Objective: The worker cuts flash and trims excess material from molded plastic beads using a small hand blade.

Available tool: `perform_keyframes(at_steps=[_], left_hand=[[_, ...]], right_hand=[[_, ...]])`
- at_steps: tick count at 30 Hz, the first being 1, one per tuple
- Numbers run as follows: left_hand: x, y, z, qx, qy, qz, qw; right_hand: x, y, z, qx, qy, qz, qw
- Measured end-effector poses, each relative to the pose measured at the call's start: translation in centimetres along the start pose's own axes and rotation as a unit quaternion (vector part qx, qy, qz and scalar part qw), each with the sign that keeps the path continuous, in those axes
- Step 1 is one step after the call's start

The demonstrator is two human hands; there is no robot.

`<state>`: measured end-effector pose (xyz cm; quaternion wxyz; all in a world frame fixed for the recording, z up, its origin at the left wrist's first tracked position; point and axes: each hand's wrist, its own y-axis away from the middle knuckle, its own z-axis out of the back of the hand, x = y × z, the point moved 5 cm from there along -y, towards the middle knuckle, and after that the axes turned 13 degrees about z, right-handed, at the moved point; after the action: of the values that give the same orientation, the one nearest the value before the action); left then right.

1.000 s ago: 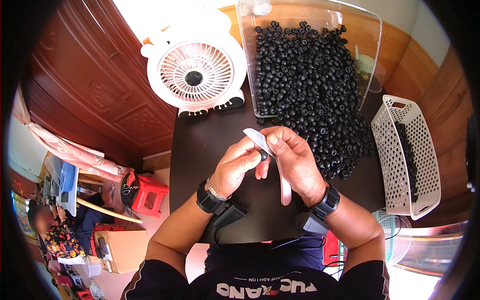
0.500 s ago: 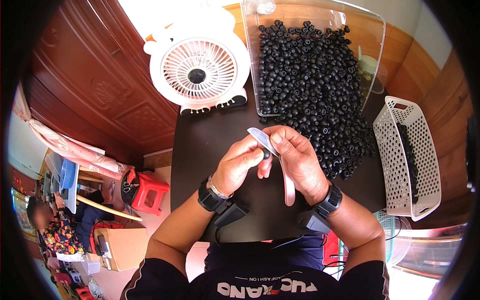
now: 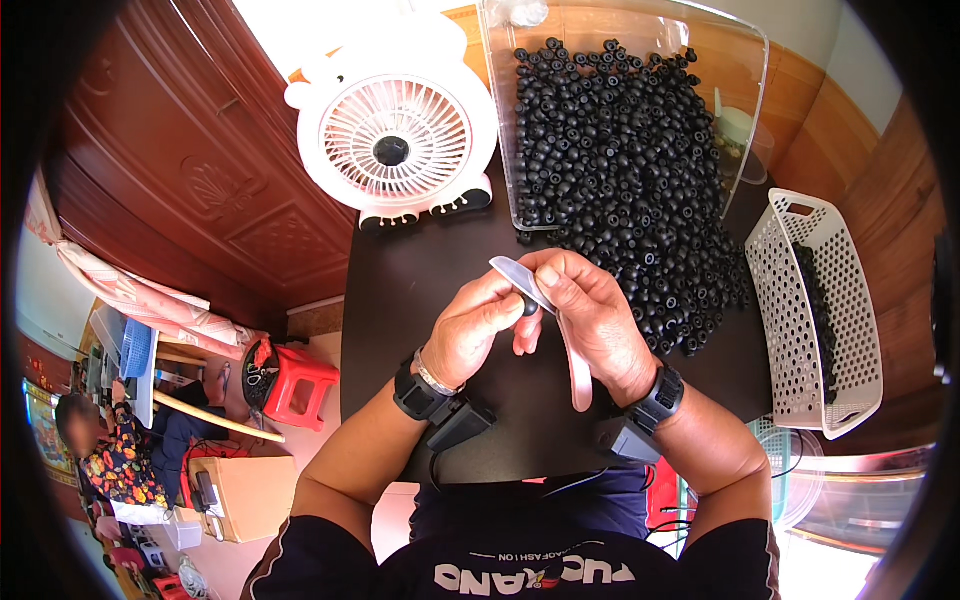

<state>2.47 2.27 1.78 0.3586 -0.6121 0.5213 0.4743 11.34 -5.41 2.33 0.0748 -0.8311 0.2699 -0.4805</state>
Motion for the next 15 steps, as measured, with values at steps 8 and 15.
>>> perform_keyframes(at_steps=[8,15], left_hand=[[0.01,-0.02,-0.04,0.01,0.007,-0.006,1.0],[-0.21,-0.02,-0.57,-0.003,0.024,-0.008,1.0]], right_hand=[[-0.03,-0.11,-0.03,0.014,0.007,0.007,1.0],[0.06,-0.08,-0.03,0.011,0.021,0.02,1.0]])
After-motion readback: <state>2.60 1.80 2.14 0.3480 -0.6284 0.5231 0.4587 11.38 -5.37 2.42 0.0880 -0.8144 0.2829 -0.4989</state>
